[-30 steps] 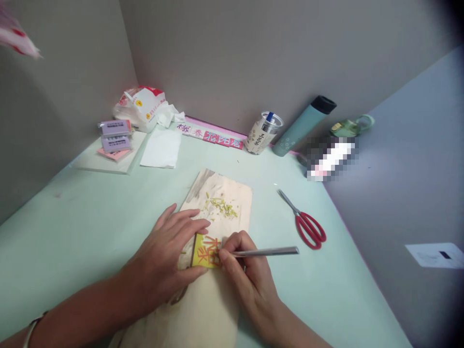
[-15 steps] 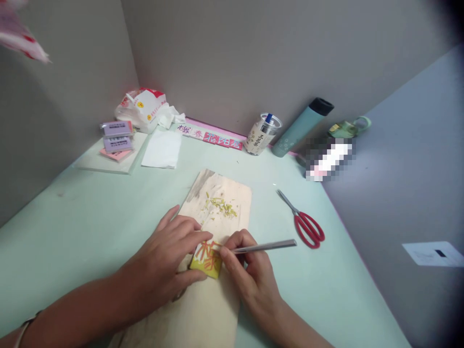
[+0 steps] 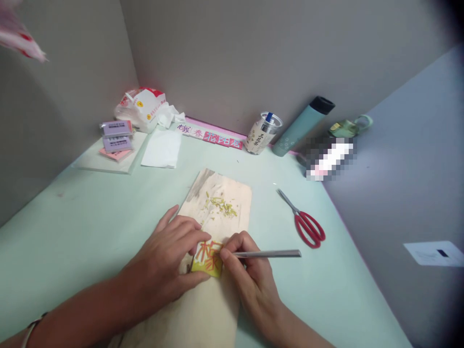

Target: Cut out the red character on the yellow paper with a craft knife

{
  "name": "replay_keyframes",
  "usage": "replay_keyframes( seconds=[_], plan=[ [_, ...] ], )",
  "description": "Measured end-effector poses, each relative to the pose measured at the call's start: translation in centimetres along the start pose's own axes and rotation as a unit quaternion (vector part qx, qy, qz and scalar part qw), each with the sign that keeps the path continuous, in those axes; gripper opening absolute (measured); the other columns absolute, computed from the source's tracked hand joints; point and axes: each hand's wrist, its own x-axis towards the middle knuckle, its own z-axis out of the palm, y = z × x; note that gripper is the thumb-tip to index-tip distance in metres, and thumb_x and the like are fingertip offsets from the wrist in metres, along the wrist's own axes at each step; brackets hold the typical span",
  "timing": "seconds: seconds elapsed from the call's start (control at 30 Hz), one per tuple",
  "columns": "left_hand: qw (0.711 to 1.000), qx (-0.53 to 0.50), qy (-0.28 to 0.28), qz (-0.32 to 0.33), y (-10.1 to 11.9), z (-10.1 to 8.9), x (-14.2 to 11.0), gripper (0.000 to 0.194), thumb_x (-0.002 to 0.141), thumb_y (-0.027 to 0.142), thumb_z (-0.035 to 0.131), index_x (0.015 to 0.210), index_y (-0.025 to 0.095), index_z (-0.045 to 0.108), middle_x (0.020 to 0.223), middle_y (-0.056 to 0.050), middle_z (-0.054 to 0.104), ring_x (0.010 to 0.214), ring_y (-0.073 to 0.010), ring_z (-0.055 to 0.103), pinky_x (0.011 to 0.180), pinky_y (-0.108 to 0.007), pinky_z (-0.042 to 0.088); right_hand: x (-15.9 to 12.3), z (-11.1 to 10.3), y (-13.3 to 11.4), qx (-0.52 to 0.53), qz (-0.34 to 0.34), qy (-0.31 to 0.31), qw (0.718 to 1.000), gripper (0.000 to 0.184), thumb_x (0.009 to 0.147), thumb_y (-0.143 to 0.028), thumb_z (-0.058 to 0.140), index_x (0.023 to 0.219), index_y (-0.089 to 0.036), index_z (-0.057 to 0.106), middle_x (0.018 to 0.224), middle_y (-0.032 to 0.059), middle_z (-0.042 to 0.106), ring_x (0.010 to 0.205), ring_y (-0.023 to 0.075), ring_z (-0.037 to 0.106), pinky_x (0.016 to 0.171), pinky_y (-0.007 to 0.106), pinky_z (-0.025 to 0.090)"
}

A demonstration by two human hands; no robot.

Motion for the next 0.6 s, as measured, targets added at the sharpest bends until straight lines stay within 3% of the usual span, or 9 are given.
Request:
replay_keyframes(
  seconds=[0.6],
  plan=[
    [1.000,0.000,0.004,-0.006,0.09,0.02,0.06,0.049,0.071,0.015,0.084,0.112,0.023,0.058,0.095,0.002,0.060,0.107,-0.0239,0.057,0.120,-0.054,0.016,-0.22,0.37,0.11,0.000,-0.005,0.008,1.000,0.026,0.099,-0.040,0.054,0.080,-0.022,0.049,0.075,-0.0020,0.049,0.069,0.0151,0.043,0.063,0.027,0.039]
  ],
)
